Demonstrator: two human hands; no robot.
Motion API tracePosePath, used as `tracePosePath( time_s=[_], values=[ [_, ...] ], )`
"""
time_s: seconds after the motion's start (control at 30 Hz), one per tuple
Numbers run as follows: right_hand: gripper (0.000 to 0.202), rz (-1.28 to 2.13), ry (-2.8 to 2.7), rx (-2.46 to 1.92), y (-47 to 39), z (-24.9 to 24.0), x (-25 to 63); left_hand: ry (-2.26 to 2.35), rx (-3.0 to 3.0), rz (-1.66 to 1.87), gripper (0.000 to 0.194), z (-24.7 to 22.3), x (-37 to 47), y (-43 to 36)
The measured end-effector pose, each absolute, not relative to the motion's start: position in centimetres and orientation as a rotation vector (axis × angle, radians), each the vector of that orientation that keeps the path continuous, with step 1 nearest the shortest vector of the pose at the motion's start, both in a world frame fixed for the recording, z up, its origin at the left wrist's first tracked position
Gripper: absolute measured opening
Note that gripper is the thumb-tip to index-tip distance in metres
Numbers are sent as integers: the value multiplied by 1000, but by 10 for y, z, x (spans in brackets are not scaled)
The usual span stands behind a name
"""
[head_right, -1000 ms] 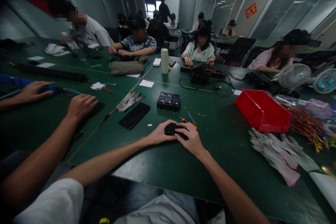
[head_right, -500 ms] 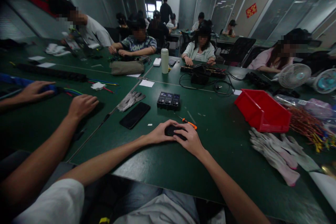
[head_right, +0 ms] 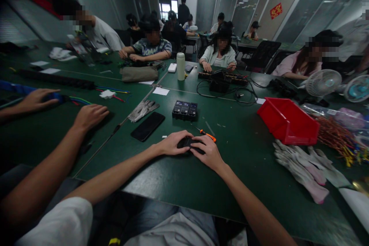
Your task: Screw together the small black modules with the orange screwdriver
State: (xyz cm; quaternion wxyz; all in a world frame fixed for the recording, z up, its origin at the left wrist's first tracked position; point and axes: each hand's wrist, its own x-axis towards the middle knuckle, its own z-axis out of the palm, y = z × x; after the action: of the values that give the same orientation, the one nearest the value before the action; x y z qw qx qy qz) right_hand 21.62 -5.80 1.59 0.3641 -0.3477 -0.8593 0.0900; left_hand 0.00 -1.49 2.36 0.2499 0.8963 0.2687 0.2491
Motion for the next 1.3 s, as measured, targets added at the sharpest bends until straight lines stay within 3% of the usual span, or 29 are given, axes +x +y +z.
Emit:
tracePosePath(
  time_s=[0.6,0.7,0.8,0.93,1.07,1.3],
  values=[
    [25,250,-2187,-931,-60,17,214,715,2613,613,41,29,-3,-9],
    [24,254,-2183,-933,-60,17,214,1010,2600,774,31,38,-16,4],
    [24,263,-2184,-931,-60,17,215,1581,2460,905,34,41,-43,26],
    [25,266,-2179,-936,-61,18,216,2086,2262,539,55,31,-77,48],
    [24,268,-2170,-931,-62,19,216,2120,2210,268,62,23,-88,53],
    [24,272,-2181,-941,-62,19,216,2075,2233,274,56,24,-86,51]
  ],
)
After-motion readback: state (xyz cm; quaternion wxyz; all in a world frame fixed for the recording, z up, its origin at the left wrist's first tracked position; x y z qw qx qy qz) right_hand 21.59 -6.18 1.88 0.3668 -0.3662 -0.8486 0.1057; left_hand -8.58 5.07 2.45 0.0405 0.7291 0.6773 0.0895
